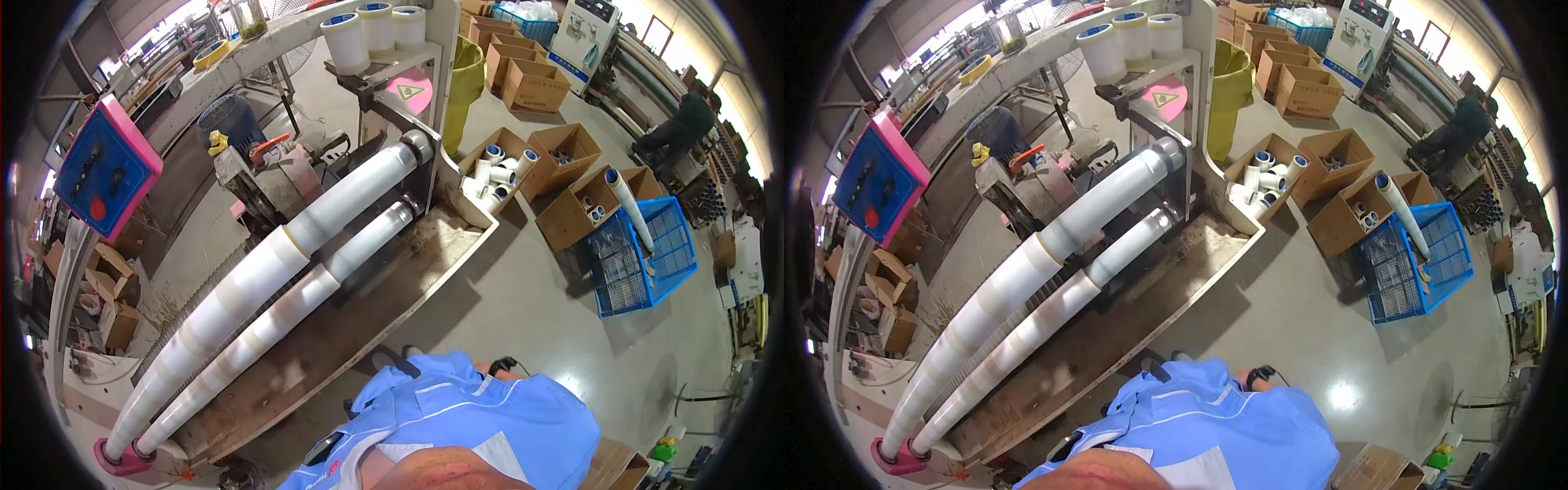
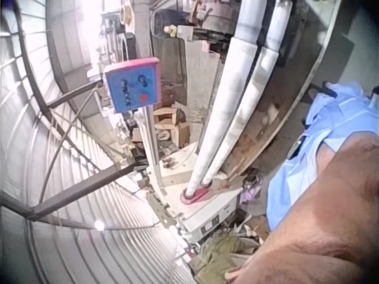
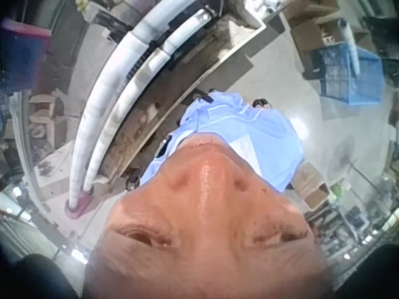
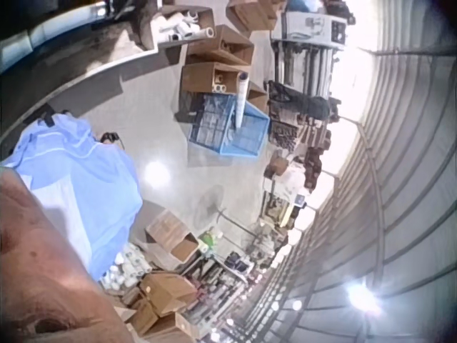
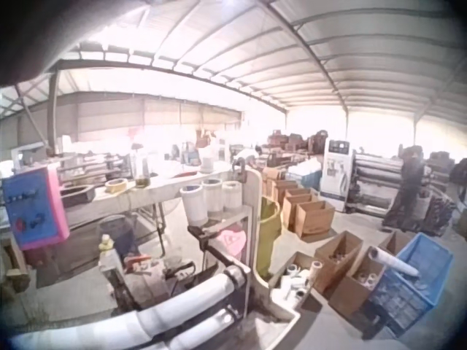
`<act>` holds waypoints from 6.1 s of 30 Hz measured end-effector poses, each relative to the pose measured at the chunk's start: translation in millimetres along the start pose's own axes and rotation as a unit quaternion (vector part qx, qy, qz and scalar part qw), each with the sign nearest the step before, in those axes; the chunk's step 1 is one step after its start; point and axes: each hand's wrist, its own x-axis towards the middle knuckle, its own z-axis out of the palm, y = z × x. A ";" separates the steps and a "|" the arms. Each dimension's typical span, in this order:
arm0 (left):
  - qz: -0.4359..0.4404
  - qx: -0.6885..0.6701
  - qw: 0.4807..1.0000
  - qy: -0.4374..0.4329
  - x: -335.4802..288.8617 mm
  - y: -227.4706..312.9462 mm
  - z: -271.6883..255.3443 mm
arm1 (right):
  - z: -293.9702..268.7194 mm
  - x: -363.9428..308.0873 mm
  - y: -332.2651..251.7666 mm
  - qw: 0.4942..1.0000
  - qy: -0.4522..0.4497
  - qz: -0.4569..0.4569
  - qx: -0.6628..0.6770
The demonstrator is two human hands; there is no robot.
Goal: Operating a winding machine to manufacture rolls of film, including loading cardboard cores and removing finished rolls.
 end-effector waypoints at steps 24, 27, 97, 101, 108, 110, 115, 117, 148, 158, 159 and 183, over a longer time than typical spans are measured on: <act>-0.171 -0.213 0.962 0.004 -11.3 59.9 -40.8 | 16.4 16.8 -16.7 0.946 -0.015 0.169 0.277; -0.170 -0.215 0.962 0.004 -15.6 52.1 -42.6 | 17.9 17.0 -18.1 0.947 -0.016 0.171 0.271; -0.311 -0.465 0.825 0.079 -62.6 122.0 -13.1 | -235.2 61.1 -285.0 0.863 0.274 -0.296 0.306; -0.307 -0.478 0.818 0.090 -70.3 120.4 -6.6 | -311.6 25.6 -386.0 0.746 0.461 -0.481 0.023; -0.291 -0.546 0.779 0.105 -90.3 111.4 10.8 | -357.5 63.1 -465.2 0.693 0.517 -0.436 -0.249; -0.262 -0.531 0.800 0.101 -91.2 90.0 35.2 | -377.9 72.7 -472.0 0.691 0.494 -0.444 -0.287; -0.262 -0.531 0.790 0.157 -101.3 71.8 64.8 | -402.8 59.4 -467.6 0.757 0.397 -0.398 -0.332; -0.217 -0.523 0.810 0.154 -103.0 75.8 61.3 | -407.2 50.5 -462.0 0.773 0.420 -0.372 -0.297; -0.256 -0.499 0.819 0.119 -103.9 81.2 64.9 | -383.6 61.8 -450.6 0.752 0.472 -0.316 -0.335; -0.235 -0.457 0.836 0.192 -165.8 63.2 118.4 | -370.3 58.9 -451.5 0.746 0.492 -0.309 -0.325; -0.204 -0.365 0.893 0.170 -173.0 56.5 120.6 | -367.6 58.8 -450.4 0.747 0.495 -0.304 -0.322; -0.246 -0.497 0.825 0.111 -145.2 16.5 15.4 | -330.1 74.1 -453.6 0.758 0.532 -0.240 -0.292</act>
